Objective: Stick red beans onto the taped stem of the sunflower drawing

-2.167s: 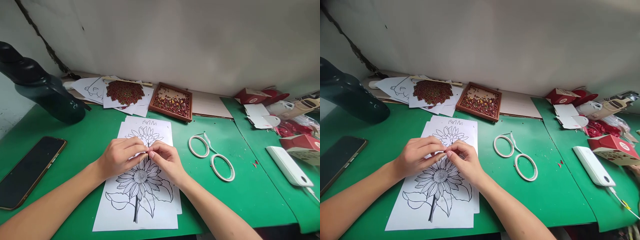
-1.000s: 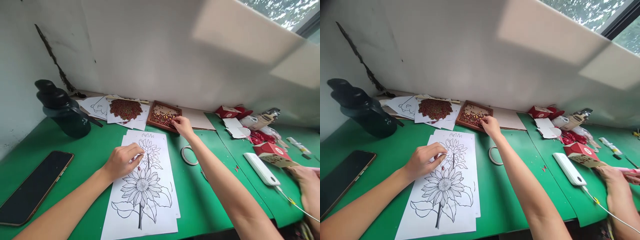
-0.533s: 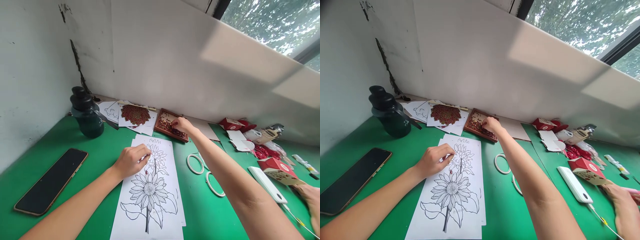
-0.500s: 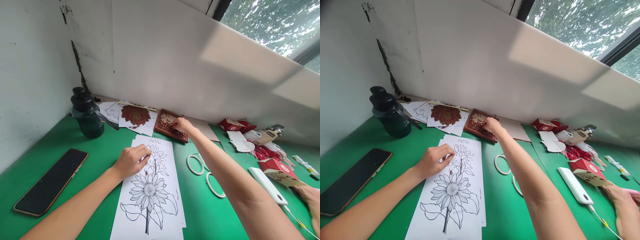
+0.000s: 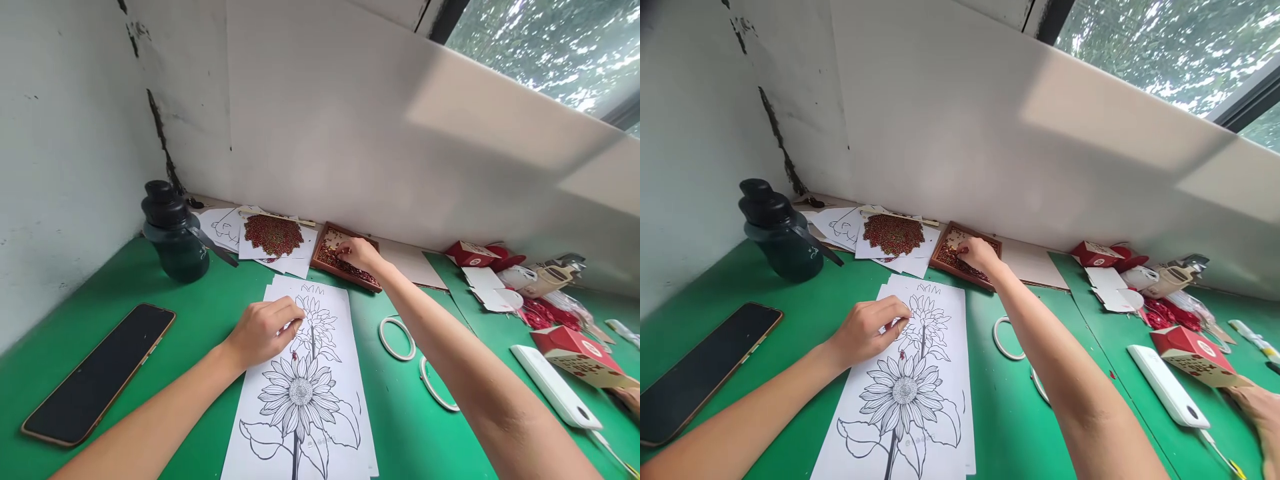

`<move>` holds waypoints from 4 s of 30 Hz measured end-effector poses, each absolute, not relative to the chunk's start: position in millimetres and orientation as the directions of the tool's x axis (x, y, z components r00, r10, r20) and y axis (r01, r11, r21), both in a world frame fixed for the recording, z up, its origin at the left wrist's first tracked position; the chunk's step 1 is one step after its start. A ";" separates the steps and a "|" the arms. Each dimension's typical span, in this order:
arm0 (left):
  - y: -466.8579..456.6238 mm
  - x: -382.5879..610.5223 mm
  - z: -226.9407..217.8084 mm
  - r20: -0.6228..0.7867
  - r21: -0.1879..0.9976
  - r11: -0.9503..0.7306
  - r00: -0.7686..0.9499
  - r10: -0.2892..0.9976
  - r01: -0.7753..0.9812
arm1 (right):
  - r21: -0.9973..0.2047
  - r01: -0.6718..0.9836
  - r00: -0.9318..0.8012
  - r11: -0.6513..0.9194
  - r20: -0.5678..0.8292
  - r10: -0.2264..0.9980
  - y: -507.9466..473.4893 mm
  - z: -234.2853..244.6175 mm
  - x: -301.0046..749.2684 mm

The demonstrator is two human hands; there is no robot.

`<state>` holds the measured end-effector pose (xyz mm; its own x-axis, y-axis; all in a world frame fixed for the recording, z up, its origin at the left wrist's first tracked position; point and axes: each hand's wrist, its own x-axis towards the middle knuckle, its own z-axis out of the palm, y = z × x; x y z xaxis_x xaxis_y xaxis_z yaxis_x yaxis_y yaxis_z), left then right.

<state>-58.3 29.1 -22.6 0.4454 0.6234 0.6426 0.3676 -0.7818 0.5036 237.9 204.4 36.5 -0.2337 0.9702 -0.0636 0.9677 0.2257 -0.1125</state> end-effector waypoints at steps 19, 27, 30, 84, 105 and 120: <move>31.6 -59.7 -24.5 0.643 0.503 -0.776 0.434 0.631 0.382 | -0.129 0.977 -0.171 0.167 -0.019 0.985 230.9 19.5 210.4; 33.9 -61.5 -24.5 0.643 0.505 -0.771 0.427 0.636 0.388 | -0.075 0.978 -0.198 0.193 -0.057 0.979 227.9 23.6 213.0; 34.2 -62.5 -23.8 0.646 0.505 -0.764 0.412 0.643 0.401 | -0.045 0.978 -0.205 0.203 -0.053 0.977 225.0 22.7 210.9; 33.2 -58.7 -32.3 0.500 0.635 -0.653 0.424 0.755 0.413 | -0.625 0.515 -0.428 0.587 0.406 0.808 -12.4 -32.2 184.6; 36.1 -52.2 -27.8 0.251 0.552 -0.606 0.578 0.776 0.573 | -0.426 0.478 -0.654 0.768 0.411 0.635 -11.5 -28.3 163.6; 37.1 -52.0 -26.0 0.198 0.567 -0.579 0.585 0.787 0.587 | -0.491 0.452 -0.684 0.745 0.346 0.643 -10.7 -33.3 164.3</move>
